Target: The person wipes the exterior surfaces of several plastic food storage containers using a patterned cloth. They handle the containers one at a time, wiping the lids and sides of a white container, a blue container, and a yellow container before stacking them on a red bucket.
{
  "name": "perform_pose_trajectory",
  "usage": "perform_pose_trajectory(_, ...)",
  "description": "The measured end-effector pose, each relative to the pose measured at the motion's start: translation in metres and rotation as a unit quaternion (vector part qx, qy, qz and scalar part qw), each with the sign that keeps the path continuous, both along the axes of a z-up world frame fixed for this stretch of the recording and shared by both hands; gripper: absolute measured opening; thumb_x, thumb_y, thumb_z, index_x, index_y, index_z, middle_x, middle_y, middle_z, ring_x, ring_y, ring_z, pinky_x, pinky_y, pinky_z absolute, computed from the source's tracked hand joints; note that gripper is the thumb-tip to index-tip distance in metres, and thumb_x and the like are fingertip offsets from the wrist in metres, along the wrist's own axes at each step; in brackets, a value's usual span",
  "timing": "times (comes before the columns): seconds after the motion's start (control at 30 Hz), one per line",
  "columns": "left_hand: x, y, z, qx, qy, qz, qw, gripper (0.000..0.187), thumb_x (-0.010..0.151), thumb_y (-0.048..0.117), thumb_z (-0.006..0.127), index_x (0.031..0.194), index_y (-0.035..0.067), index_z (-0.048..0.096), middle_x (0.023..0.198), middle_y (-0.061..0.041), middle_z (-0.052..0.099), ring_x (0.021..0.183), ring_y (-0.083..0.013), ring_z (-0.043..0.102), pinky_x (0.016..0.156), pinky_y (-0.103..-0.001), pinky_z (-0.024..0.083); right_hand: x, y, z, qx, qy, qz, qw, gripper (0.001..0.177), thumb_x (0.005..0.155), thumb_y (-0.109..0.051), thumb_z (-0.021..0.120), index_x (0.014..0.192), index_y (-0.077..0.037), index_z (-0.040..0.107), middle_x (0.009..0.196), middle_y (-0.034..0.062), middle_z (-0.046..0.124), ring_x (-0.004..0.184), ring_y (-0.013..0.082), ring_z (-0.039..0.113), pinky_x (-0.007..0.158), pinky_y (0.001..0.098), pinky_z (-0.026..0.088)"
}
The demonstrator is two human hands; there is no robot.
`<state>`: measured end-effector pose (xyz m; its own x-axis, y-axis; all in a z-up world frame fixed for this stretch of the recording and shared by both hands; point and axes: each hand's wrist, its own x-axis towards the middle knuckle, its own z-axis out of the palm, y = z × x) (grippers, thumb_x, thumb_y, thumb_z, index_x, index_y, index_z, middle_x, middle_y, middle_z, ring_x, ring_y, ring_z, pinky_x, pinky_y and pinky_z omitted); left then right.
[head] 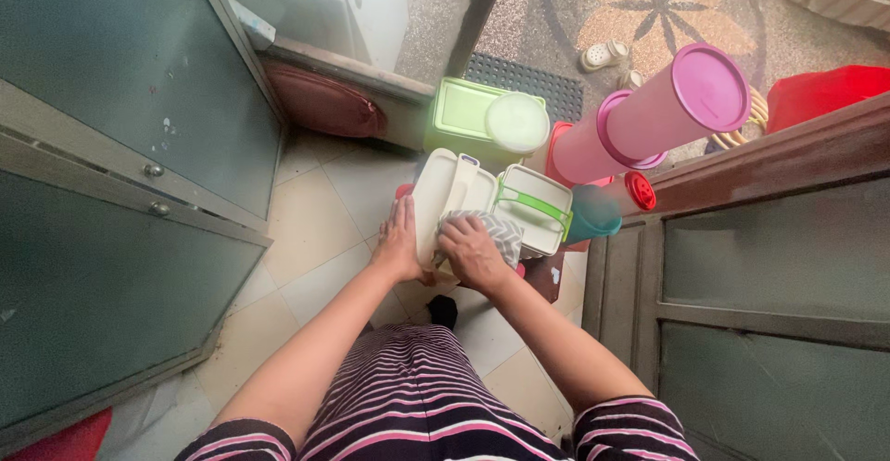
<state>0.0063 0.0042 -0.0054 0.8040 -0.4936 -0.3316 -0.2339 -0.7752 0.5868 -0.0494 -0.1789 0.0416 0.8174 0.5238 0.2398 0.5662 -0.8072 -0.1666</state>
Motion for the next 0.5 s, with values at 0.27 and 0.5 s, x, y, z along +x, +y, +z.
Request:
perform_pose_trajectory(0.27,0.001,-0.002,-0.029,0.003,-0.029,-0.007,1.000,0.135,0.067,0.023,0.088,0.159,0.001,-0.008,0.169,-0.020,0.001,0.158,-0.0350,0.002,0.126,-0.054,0.013,-0.042,0.010,-0.016,-0.029,0.023,0.117,0.992,0.041,0.081,-0.015,0.061,0.118,-0.001,0.066,0.136,0.0151,0.059,0.136,0.0318,0.048,0.109,0.0455,0.039)
perform_pose_trajectory(0.5,0.003,-0.002,-0.016,0.035,-0.014,-0.020,0.999,0.149,0.059,0.027,0.096,0.160,0.000,-0.012,0.171,-0.018,0.000,0.159,-0.0335,0.001,0.126,-0.051,0.013,-0.016,0.004,0.001,-0.037,0.021,0.091,0.995,0.041,0.077,-0.019,0.060,0.114,-0.003,0.067,0.129,0.0150,0.062,0.126,0.0322,0.052,0.101,0.0448,0.041)
